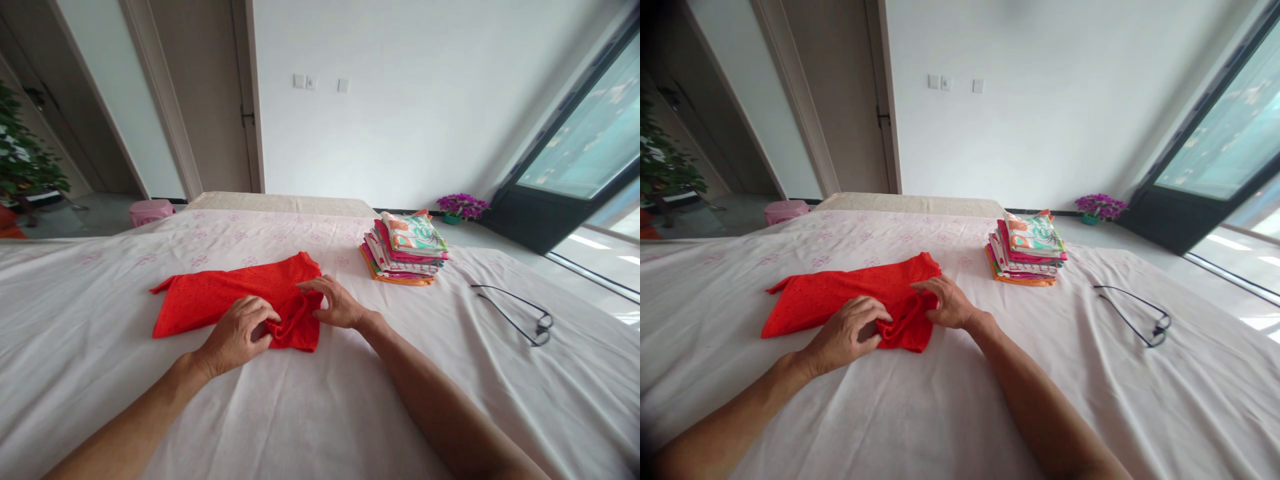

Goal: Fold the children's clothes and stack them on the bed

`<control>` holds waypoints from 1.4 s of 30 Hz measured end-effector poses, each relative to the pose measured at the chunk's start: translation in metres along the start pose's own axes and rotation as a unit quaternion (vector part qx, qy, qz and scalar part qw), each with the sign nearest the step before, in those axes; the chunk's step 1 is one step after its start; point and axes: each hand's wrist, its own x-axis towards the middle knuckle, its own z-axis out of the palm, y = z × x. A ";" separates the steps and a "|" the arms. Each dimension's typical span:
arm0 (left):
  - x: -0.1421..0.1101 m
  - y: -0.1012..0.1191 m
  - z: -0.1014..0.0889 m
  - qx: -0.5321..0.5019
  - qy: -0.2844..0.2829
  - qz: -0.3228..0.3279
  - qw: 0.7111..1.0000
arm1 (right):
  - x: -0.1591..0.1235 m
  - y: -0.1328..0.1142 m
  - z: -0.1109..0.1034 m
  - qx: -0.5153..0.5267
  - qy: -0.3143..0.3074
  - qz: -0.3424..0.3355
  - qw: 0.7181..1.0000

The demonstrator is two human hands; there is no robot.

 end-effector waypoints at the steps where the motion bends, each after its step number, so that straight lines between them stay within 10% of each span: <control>1: 0.001 0.001 0.001 0.001 0.009 0.002 1.000 | 0.001 -0.002 0.002 -0.006 -0.007 -0.003 1.000; 22: -0.005 0.003 -0.004 0.049 0.012 0.023 0.998 | 0.000 -0.033 -0.018 0.075 -0.192 0.128 0.970; 28: -0.006 0.013 -0.008 0.021 -0.014 0.070 0.997 | 0.002 -0.037 -0.014 0.094 -0.143 0.089 0.981; 34: -0.005 0.018 -0.010 0.007 -0.061 0.071 0.996 | -0.002 -0.029 -0.009 0.150 -0.276 0.124 0.941; 42: 0.007 0.029 -0.004 -0.037 -0.078 0.063 0.994 | 0.009 -0.016 -0.010 0.009 -0.025 0.066 0.997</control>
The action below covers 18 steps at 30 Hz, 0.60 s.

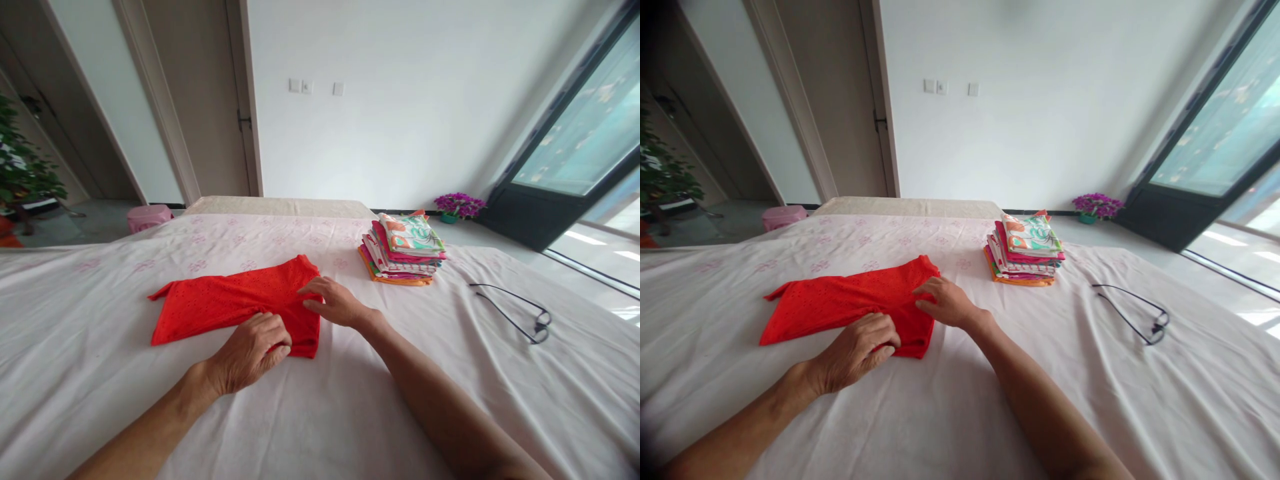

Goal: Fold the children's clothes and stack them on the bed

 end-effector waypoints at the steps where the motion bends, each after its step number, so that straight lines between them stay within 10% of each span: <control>1: 0.001 0.001 0.001 -0.012 -0.013 -0.003 1.000 | 0.001 0.006 0.002 -0.017 -0.007 0.003 1.000; 9: 0.017 -0.029 -0.007 -0.104 0.126 -0.178 0.970 | 0.006 0.040 -0.002 -0.061 0.161 0.165 0.971; 18: 0.041 -0.108 0.005 0.061 0.078 -0.206 0.973 | 0.064 0.009 0.046 -0.216 0.046 0.061 0.973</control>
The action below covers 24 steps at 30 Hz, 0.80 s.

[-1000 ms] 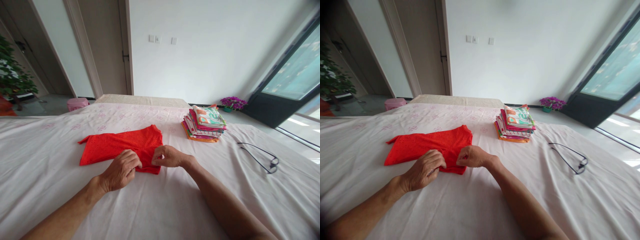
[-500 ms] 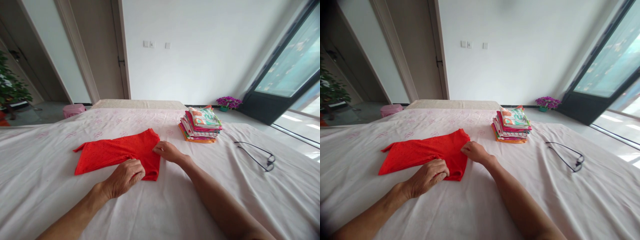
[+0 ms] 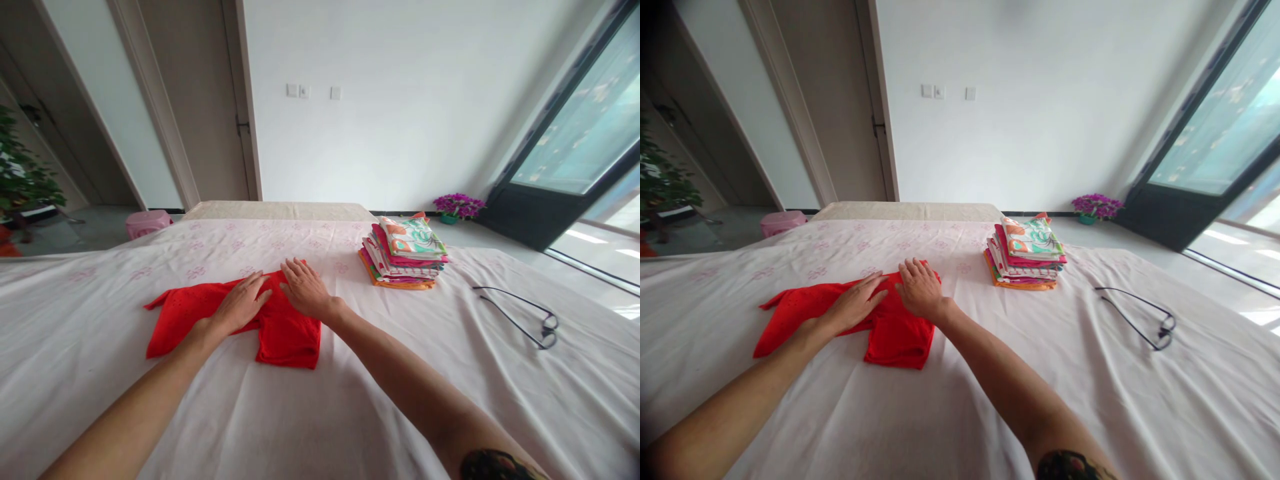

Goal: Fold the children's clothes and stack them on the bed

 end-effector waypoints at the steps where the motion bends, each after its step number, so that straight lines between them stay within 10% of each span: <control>1: -0.003 -0.010 0.002 0.018 -0.007 0.005 1.000 | 0.003 0.000 0.009 -0.012 -0.012 0.005 1.000; 9: -0.074 -0.078 -0.023 0.105 0.000 -0.054 0.993 | -0.001 0.038 0.036 -0.053 -0.061 0.071 0.994; 17: -0.108 -0.049 -0.056 0.052 -0.015 0.049 0.997 | -0.002 0.033 0.024 -0.055 -0.079 0.092 0.991; 24: -0.091 -0.064 -0.066 -0.072 -0.042 -0.056 0.995 | -0.006 0.034 0.027 -0.070 -0.050 0.071 0.994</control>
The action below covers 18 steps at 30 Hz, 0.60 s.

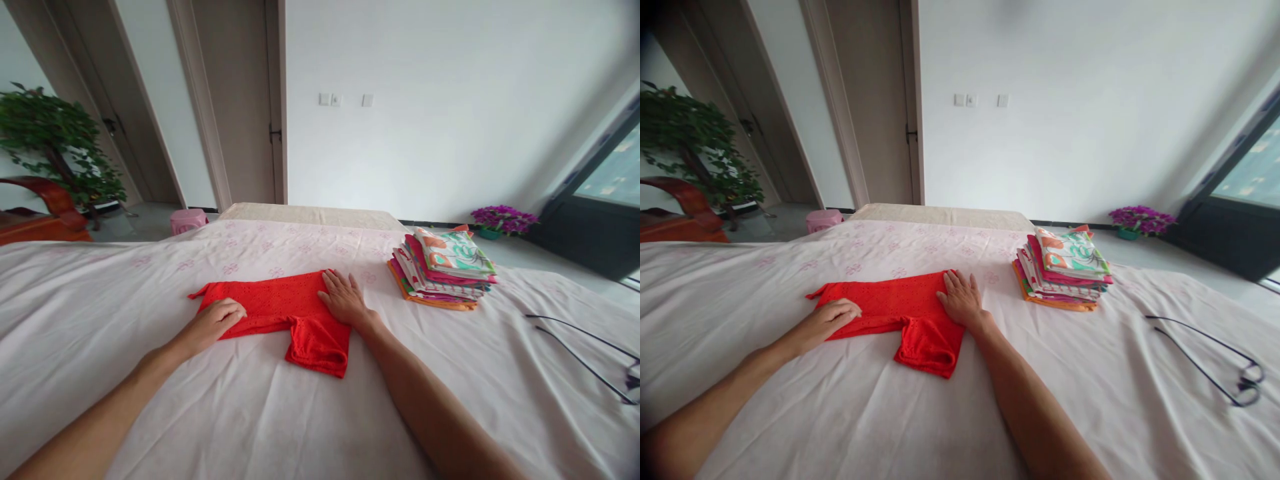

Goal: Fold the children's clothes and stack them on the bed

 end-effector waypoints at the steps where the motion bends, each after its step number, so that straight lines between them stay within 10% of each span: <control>1: 0.007 0.001 -0.001 0.004 0.016 -0.027 0.999 | 0.000 -0.001 0.000 -0.004 0.007 -0.004 1.000; 5: 0.036 0.016 0.008 0.058 0.106 -0.043 0.992 | 0.001 -0.004 -0.006 -0.026 0.040 -0.054 0.997; 12: 0.043 -0.001 0.033 0.183 -0.024 -0.018 0.983 | 0.002 0.005 -0.004 0.002 0.007 -0.133 0.991; 18: 0.030 -0.040 0.018 0.259 -0.007 -0.043 0.965 | 0.001 0.011 0.005 0.007 0.021 -0.121 0.992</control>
